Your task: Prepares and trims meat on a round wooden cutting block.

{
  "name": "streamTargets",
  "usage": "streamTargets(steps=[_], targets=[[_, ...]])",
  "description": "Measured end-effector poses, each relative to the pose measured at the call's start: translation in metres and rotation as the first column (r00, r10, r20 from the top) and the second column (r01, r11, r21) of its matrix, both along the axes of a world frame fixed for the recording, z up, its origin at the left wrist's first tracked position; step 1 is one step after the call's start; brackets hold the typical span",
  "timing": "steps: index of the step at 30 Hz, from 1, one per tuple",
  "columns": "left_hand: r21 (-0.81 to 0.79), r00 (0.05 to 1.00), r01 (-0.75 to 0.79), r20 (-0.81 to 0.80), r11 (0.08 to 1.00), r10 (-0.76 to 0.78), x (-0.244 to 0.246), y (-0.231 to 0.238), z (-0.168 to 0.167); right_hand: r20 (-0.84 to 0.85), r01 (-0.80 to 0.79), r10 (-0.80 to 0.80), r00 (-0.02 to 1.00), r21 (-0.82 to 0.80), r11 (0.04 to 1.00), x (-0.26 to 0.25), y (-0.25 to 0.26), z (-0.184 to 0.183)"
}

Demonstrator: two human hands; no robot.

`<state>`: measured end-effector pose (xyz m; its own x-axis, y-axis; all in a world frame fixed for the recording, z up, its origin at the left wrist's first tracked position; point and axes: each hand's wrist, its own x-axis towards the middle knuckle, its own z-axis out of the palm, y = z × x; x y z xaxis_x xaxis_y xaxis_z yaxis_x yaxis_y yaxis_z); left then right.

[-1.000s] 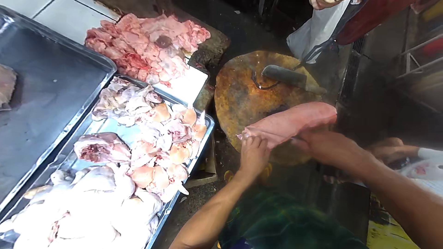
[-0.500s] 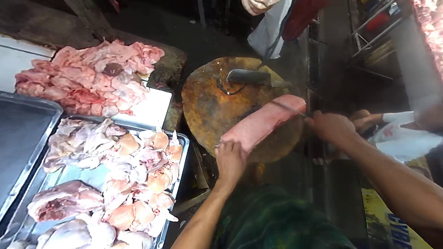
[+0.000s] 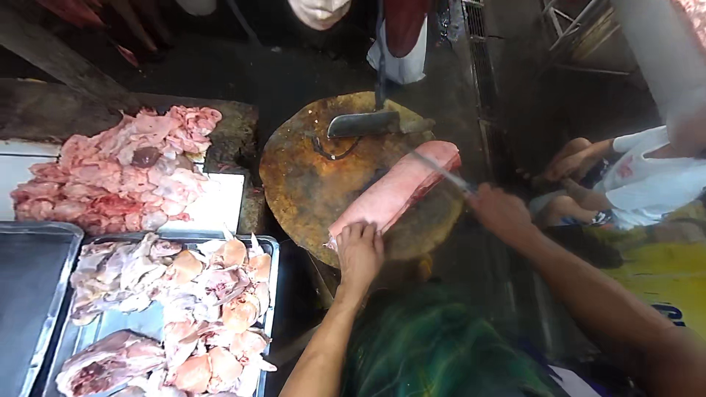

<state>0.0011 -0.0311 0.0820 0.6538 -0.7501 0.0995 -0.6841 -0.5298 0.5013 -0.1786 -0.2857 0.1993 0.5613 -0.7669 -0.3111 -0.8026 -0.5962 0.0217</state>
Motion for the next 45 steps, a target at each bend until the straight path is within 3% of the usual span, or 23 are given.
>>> streamTargets(steps=[3, 5, 8, 10, 12, 16, 18, 21, 24, 28, 32, 35, 38, 41, 45], targets=[[0.053, 0.995, -0.065, -0.065, 0.996, 0.069, 0.0, -0.009, 0.015, 0.076, 0.167, -0.169, 0.983, 0.035, 0.985, -0.028, -0.042, 0.012], [0.051, 0.991, -0.106, -0.079, 0.993, 0.11, 0.001, -0.029, 0.031, 0.067, 0.167, -0.17, 0.983, 0.04, 0.985, -0.028, -0.051, 0.019], [-0.058, 0.999, -0.03, -0.033, 0.998, 0.028, -0.002, -0.078, 0.042, 0.112, -0.004, -0.007, 0.994, 0.097, 0.995, -0.011, -0.027, 0.013], [-0.088, 0.999, 0.025, 0.039, 0.996, -0.022, 0.0, -0.11, 0.027, 0.104, -0.163, 0.149, 0.983, 0.138, 0.977, 0.001, -0.013, 0.001], [-0.053, 0.996, 0.022, 0.091, 0.998, -0.017, -0.001, -0.124, 0.008, 0.064, -0.214, 0.206, 0.976, 0.143, 0.966, 0.006, -0.021, -0.008], [0.078, 0.999, -0.036, 0.036, 0.996, 0.033, -0.011, -0.12, 0.02, 0.109, -0.087, 0.078, 0.991, 0.078, 0.993, -0.022, -0.095, -0.005], [0.145, 0.995, -0.075, -0.051, 0.987, 0.084, -0.006, -0.128, 0.04, 0.082, 0.009, -0.019, 0.996, 0.12, 0.993, -0.036, -0.136, -0.002], [0.167, 0.957, -0.255, -0.098, 0.952, 0.274, 0.035, -0.164, 0.034, 0.098, 0.105, -0.13, 0.987, 0.226, 0.969, -0.049, -0.169, 0.0], [0.328, 0.915, -0.337, -0.107, 0.883, 0.389, 0.053, -0.176, 0.016, 0.151, 0.114, -0.161, 0.975, 0.279, 0.953, -0.058, -0.151, 0.005], [0.487, 0.937, -0.296, -0.018, 0.822, 0.348, 0.024, -0.17, 0.013, 0.166, 0.052, -0.125, 0.978, 0.386, 0.921, -0.049, -0.103, 0.015], [0.387, 0.943, -0.332, 0.143, 0.86, 0.3, -0.016, -0.172, 0.009, 0.174, -0.123, 0.052, 0.983, 0.434, 0.893, -0.011, -0.047, 0.011], [0.332, 0.925, -0.369, 0.218, 0.868, 0.31, -0.036, -0.161, 0.007, 0.115, -0.205, 0.175, 0.978, 0.35, 0.914, 0.006, -0.035, -0.004], [0.275, 0.925, -0.352, 0.249, 0.895, 0.287, -0.054, -0.152, 0.011, 0.068, -0.07, 0.057, 0.996, 0.216, 0.974, -0.013, -0.054, -0.009], [0.24, 0.94, -0.302, 0.233, 0.922, 0.248, -0.067, -0.143, 0.005, 0.052, 0.112, -0.125, 0.991, 0.205, 0.972, -0.04, -0.074, -0.005], [0.22, 0.956, -0.233, 0.229, 0.947, 0.182, -0.081, -0.138, -0.002, 0.14, 0.049, -0.091, 0.986, 0.276, 0.96, -0.04, -0.036, -0.001]])
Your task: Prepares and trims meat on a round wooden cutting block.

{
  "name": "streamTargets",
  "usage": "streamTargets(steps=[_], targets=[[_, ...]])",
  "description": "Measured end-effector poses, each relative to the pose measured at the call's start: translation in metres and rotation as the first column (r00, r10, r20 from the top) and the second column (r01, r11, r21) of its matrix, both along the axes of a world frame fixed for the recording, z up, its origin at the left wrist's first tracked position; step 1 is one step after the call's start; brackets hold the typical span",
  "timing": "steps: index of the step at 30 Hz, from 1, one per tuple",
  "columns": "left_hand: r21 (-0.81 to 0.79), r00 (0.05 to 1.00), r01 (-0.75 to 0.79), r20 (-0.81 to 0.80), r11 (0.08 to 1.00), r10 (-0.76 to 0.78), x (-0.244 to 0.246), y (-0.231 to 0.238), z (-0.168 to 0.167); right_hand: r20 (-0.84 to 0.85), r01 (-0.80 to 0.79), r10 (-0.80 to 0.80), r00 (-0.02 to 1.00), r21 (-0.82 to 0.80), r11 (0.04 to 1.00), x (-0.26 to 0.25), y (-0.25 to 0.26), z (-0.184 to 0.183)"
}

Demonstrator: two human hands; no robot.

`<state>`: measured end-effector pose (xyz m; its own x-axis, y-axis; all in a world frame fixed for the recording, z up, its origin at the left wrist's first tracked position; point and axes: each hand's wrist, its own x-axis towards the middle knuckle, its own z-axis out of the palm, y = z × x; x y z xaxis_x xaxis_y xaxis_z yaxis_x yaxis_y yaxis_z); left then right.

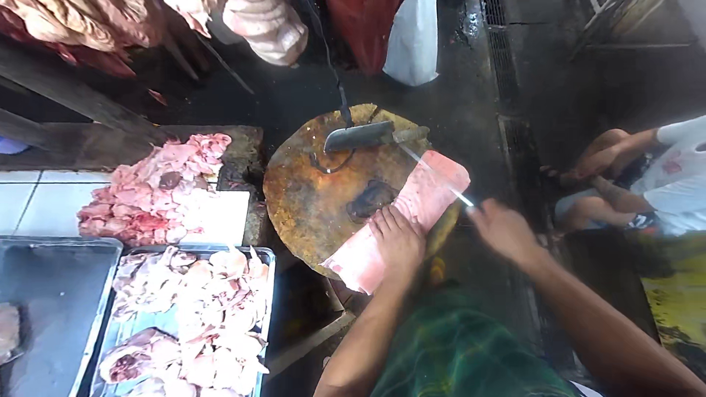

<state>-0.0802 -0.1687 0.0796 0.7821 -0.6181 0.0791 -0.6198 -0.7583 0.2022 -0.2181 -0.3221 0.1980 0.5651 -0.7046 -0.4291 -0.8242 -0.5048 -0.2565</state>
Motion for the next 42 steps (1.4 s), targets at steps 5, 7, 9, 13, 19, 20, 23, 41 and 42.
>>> streamTargets(steps=[5, 7, 9, 13, 19, 20, 23, 41, 42], targets=[[0.002, 0.999, 0.028, 0.04, 1.0, -0.028, -0.024, 0.004, -0.005, 0.088, -0.159, 0.165, 0.982, -0.071, 0.985, -0.009, 0.035, -0.064], [0.008, 0.996, 0.046, 0.076, 0.999, -0.047, -0.033, 0.004, -0.01, 0.131, -0.079, 0.093, 0.987, -0.11, 0.991, -0.029, 0.024, -0.087], [0.022, 0.995, 0.049, 0.086, 0.999, -0.051, -0.043, 0.002, -0.015, 0.178, 0.028, -0.01, 0.984, -0.101, 0.994, -0.049, 0.013, -0.101], [0.046, 0.992, 0.031, 0.123, 0.998, -0.037, -0.053, 0.005, -0.023, 0.277, 0.323, -0.33, 0.902, 0.069, 0.944, -0.078, -0.02, -0.117], [0.059, 0.983, -0.046, 0.182, 0.997, 0.035, -0.055, -0.005, -0.028, 0.432, 0.07, -0.173, 0.885, 0.245, 0.967, -0.078, -0.03, -0.131], [0.058, 0.979, -0.065, 0.199, 0.996, 0.052, -0.056, -0.007, -0.028, 0.487, -0.029, -0.084, 0.869, 0.219, 0.975, -0.071, -0.024, -0.138], [0.074, 0.974, -0.095, 0.215, 0.993, 0.077, -0.06, -0.01, -0.025, 0.609, -0.073, -0.031, 0.792, 0.145, 0.987, -0.055, -0.015, -0.166], [0.082, 0.986, 0.068, 0.144, 0.994, -0.079, -0.04, -0.103, -0.009, 0.5, 0.132, -0.45, 0.74, 0.548, 0.826, -0.06, -0.019, -0.149], [0.073, 0.984, 0.075, 0.153, 0.995, -0.086, -0.042, -0.101, -0.01, 0.483, 0.144, -0.465, 0.742, 0.563, 0.814, -0.062, -0.017, -0.148]])
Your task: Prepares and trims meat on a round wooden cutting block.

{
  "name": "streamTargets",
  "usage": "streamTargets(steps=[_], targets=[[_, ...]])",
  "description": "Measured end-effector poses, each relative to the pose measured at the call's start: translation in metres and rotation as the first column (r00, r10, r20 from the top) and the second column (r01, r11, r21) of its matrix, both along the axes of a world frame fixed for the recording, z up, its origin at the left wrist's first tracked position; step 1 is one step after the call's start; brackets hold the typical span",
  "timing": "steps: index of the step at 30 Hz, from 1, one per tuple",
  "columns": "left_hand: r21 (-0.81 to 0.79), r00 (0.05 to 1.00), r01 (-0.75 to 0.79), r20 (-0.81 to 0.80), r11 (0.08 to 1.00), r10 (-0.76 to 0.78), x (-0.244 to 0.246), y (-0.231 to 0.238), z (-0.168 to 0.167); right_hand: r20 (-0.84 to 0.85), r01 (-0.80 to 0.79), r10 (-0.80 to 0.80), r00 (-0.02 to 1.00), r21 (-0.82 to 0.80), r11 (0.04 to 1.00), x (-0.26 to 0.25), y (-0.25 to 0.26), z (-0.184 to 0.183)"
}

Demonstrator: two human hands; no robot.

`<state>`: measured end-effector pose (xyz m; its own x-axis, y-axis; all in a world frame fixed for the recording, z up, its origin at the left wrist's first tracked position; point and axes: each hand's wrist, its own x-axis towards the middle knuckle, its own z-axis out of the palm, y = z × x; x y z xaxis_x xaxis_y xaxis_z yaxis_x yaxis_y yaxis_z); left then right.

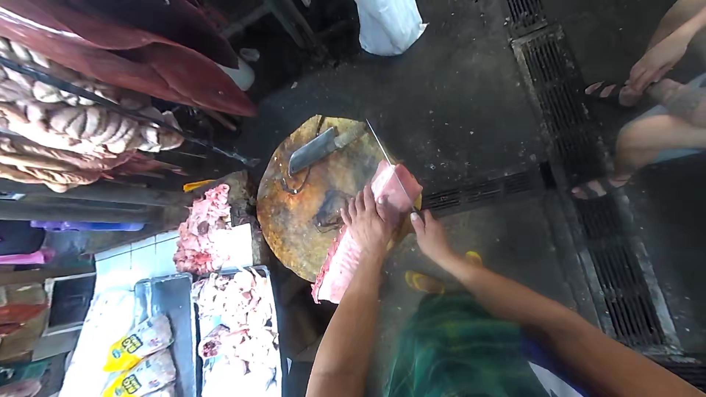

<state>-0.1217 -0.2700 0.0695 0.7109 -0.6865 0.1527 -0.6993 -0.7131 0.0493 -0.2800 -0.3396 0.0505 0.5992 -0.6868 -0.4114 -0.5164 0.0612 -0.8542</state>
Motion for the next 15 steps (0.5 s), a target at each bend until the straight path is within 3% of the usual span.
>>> streamTargets(steps=[6, 12, 15], targets=[[-0.046, 1.0, 0.006, 0.0, 0.999, -0.006, -0.004, 0.005, 0.001, -0.107, 0.135, -0.115, 0.988, 0.205, 0.969, -0.001, -0.012, -0.001], [-0.039, 1.0, -0.006, -0.016, 0.999, 0.006, -0.003, 0.002, 0.0, 0.041, 0.032, -0.036, 0.999, 0.088, 0.996, 0.007, -0.008, 0.015], [-0.041, 1.0, -0.004, -0.011, 0.999, 0.004, -0.004, 0.003, 0.003, -0.06, 0.101, -0.089, 0.994, 0.245, 0.964, 0.003, -0.016, -0.006]])
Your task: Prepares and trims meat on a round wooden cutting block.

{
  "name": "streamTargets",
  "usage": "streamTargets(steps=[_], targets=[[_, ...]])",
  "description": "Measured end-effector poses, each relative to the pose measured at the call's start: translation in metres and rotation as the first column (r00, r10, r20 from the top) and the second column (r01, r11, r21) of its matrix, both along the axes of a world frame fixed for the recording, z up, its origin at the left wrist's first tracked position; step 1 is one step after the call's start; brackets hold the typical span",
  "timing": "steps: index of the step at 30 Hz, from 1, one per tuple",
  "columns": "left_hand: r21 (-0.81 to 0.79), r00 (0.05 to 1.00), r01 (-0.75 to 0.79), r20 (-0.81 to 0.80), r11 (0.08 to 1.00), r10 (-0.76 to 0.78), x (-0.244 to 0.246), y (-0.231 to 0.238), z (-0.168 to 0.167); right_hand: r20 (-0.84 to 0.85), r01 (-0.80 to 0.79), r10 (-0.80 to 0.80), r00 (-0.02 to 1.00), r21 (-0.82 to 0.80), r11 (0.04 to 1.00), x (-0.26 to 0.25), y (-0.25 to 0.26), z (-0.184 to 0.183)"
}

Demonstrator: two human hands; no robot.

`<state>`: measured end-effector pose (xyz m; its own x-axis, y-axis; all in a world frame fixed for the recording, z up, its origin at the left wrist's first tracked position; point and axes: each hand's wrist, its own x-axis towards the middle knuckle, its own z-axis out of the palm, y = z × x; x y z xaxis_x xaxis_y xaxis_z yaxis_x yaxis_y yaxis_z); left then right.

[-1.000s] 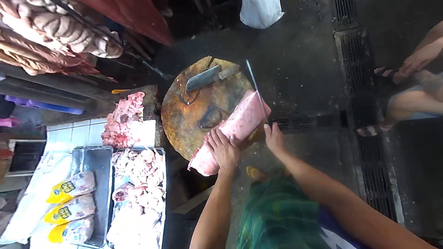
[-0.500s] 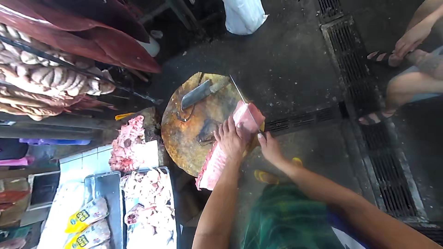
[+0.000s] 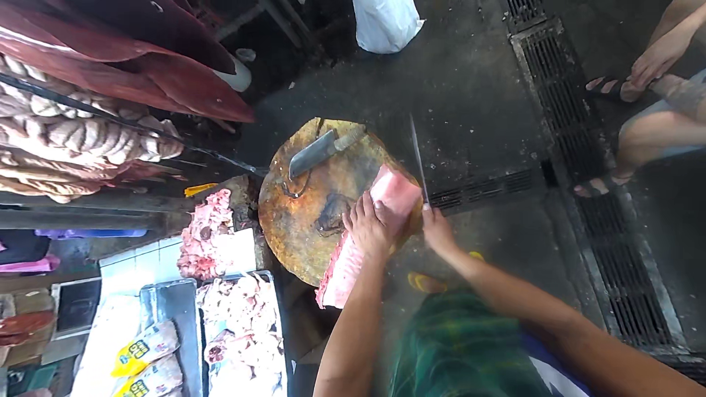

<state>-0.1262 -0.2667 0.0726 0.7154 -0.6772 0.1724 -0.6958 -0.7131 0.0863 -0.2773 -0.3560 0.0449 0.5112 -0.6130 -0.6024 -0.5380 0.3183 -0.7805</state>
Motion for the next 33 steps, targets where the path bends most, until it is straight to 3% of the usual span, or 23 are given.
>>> streamTargets(steps=[3, 8, 13, 17, 20, 24, 27, 30, 31, 33], targets=[[-0.001, 1.0, -0.004, -0.001, 1.0, 0.004, 0.002, -0.002, 0.0, -0.014, 0.023, -0.023, 1.0, -0.006, 1.0, -0.012, -0.002, 0.004], [0.022, 0.999, 0.033, 0.027, 0.999, -0.034, -0.003, 0.006, -0.005, 0.081, -0.081, 0.09, 0.993, -0.108, 0.991, 0.0, 0.012, 0.024], [0.012, 1.0, 0.001, 0.015, 1.0, -0.001, -0.002, 0.001, -0.002, -0.003, 0.032, -0.032, 0.999, 0.099, 0.995, -0.003, 0.0, 0.009], [0.009, 1.0, -0.029, 0.006, 1.0, 0.029, 0.003, -0.004, -0.004, 0.108, -0.015, 0.025, 0.994, -0.091, 0.996, -0.007, 0.017, 0.01], [0.03, 1.0, -0.023, -0.013, 0.999, 0.023, 0.003, -0.003, -0.001, 0.11, -0.004, 0.017, 0.994, -0.116, 0.993, 0.007, 0.028, -0.016], [0.016, 0.999, -0.004, -0.051, 1.0, 0.005, 0.006, -0.001, 0.008, -0.042, 0.142, -0.14, 0.989, 0.063, 0.988, 0.0, 0.003, -0.054], [-0.035, 0.993, 0.1, -0.067, 0.994, -0.102, 0.018, -0.005, 0.006, 0.017, 0.146, -0.146, 0.989, -0.037, 0.989, -0.011, -0.015, -0.035], [-0.123, 0.944, 0.214, -0.228, 0.969, -0.238, 0.025, -0.005, 0.015, 0.11, 0.039, -0.014, 0.994, -0.226, 0.973, 0.005, -0.018, 0.005], [-0.183, 0.902, 0.216, -0.338, 0.959, -0.268, 0.031, 0.002, 0.025, 0.123, -0.006, 0.043, 0.991, -0.289, 0.957, 0.019, -0.017, 0.018], [-0.299, 0.849, 0.066, -0.485, 0.952, -0.211, 0.035, 0.038, 0.049, 0.111, -0.097, 0.15, 0.982, -0.382, 0.919, 0.043, -0.012, 0.031]])
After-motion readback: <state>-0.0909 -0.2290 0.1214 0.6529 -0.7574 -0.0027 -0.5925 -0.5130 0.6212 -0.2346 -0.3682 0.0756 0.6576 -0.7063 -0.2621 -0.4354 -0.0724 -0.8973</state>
